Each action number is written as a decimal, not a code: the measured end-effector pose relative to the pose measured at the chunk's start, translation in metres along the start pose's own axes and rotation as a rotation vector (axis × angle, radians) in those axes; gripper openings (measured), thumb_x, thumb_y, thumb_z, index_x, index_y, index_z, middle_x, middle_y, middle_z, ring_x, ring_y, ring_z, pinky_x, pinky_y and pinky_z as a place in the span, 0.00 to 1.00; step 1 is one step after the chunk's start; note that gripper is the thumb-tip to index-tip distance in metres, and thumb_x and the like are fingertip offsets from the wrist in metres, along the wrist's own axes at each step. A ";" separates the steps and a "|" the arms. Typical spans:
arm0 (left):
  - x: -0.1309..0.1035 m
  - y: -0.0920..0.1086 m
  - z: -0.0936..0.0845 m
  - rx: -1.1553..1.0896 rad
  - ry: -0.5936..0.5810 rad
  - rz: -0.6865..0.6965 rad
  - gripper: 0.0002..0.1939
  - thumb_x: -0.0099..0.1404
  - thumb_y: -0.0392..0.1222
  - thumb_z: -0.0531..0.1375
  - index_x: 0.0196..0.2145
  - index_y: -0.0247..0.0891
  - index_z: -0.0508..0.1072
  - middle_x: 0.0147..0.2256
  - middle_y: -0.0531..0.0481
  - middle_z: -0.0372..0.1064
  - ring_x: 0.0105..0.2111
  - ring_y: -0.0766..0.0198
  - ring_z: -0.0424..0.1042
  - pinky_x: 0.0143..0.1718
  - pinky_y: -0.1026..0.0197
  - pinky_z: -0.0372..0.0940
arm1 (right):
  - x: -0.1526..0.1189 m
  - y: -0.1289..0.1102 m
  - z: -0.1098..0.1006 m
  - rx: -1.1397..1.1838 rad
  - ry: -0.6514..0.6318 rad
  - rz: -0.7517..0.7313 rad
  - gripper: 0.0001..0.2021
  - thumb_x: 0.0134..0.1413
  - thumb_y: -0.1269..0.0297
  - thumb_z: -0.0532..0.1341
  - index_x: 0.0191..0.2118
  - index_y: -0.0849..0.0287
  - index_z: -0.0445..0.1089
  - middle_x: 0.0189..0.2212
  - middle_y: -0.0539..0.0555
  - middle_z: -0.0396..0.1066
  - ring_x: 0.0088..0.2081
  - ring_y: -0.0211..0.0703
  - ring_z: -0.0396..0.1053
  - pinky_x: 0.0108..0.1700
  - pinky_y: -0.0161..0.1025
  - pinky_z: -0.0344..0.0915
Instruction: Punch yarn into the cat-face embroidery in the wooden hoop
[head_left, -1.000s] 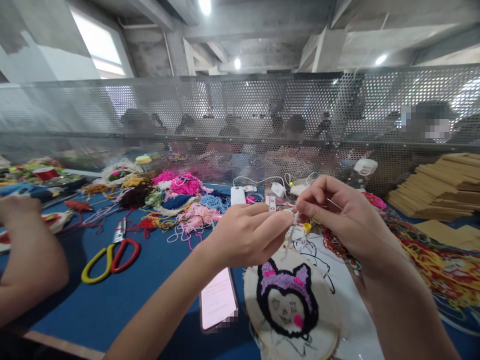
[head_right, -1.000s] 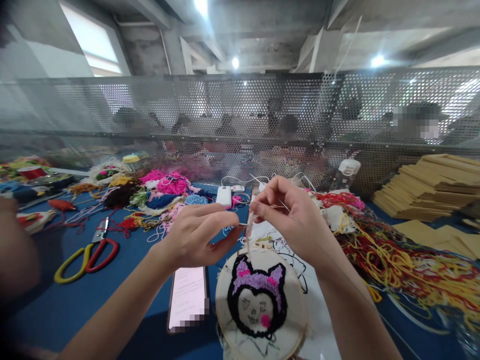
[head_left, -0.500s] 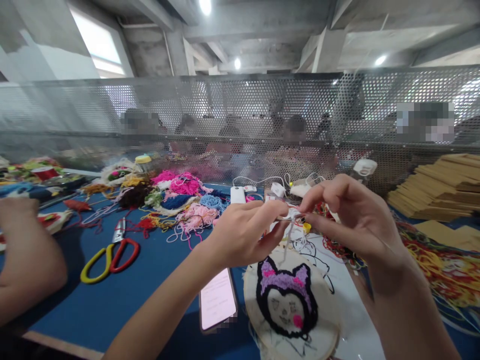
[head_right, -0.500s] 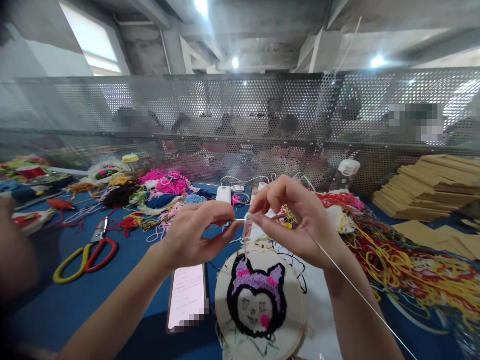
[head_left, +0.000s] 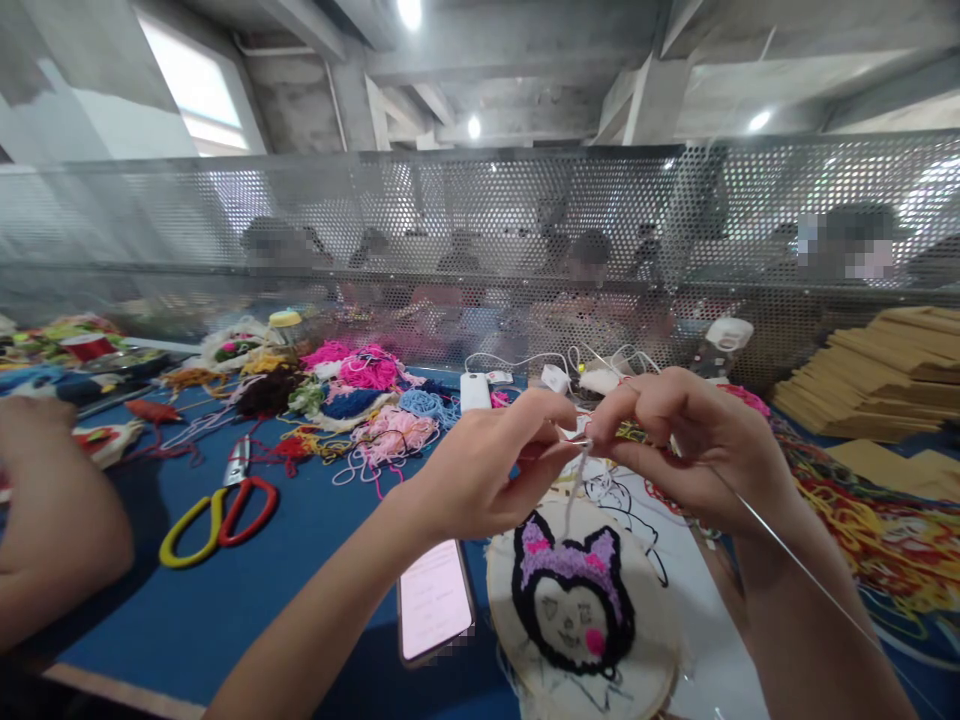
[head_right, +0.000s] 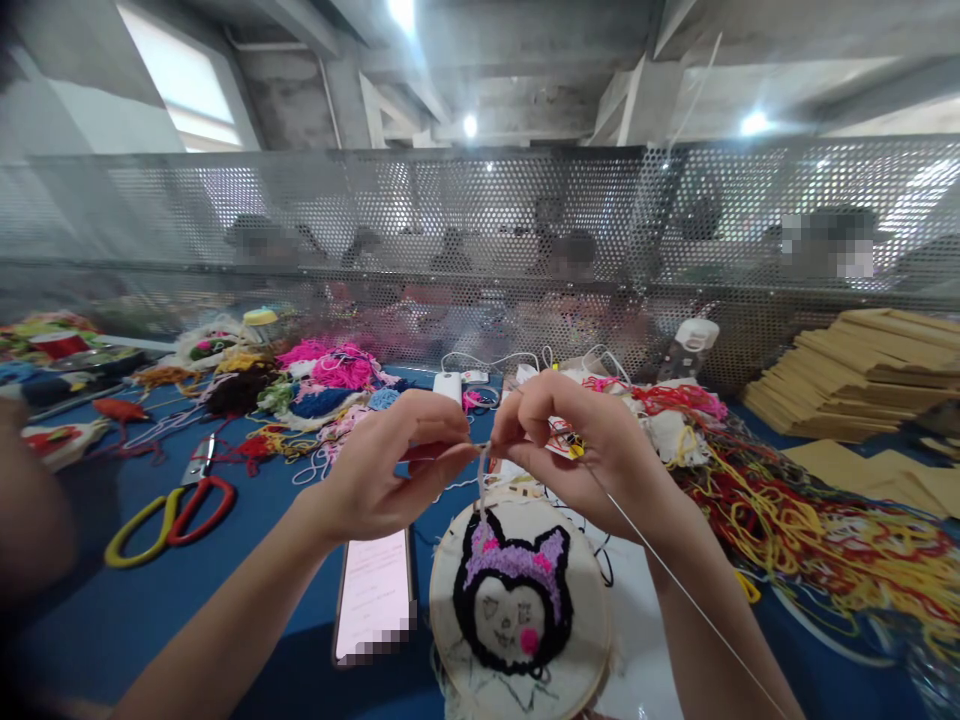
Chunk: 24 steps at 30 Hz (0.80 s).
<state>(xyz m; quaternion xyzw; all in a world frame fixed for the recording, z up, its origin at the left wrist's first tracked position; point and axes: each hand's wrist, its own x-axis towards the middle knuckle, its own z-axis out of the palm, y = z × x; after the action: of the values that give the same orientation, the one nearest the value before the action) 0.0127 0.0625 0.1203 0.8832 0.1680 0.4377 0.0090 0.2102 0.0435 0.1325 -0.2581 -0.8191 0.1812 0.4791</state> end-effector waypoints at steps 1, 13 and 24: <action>0.000 0.001 0.000 -0.049 -0.002 -0.019 0.06 0.64 0.34 0.54 0.39 0.38 0.59 0.22 0.58 0.64 0.20 0.73 0.65 0.19 0.71 0.60 | 0.000 -0.002 0.000 -0.010 0.013 -0.012 0.16 0.50 0.77 0.61 0.25 0.54 0.52 0.28 0.48 0.69 0.33 0.41 0.70 0.35 0.43 0.68; -0.001 0.005 -0.003 -0.327 0.036 -0.113 0.07 0.65 0.34 0.53 0.39 0.39 0.57 0.22 0.57 0.63 0.18 0.74 0.61 0.16 0.70 0.54 | -0.004 -0.004 0.014 -0.086 0.237 -0.220 0.17 0.45 0.81 0.61 0.25 0.52 0.54 0.29 0.47 0.73 0.31 0.42 0.72 0.37 0.46 0.70; -0.002 0.003 -0.001 -0.389 0.043 -0.138 0.07 0.65 0.35 0.53 0.40 0.41 0.56 0.22 0.57 0.61 0.19 0.71 0.64 0.14 0.69 0.54 | -0.001 -0.004 0.014 -0.109 0.257 -0.150 0.16 0.47 0.77 0.63 0.27 0.51 0.56 0.32 0.48 0.74 0.35 0.44 0.73 0.42 0.47 0.69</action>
<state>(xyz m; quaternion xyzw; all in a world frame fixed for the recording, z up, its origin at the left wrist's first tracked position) 0.0115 0.0588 0.1203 0.8417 0.1405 0.4789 0.2060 0.1969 0.0388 0.1273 -0.2428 -0.7768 0.0655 0.5774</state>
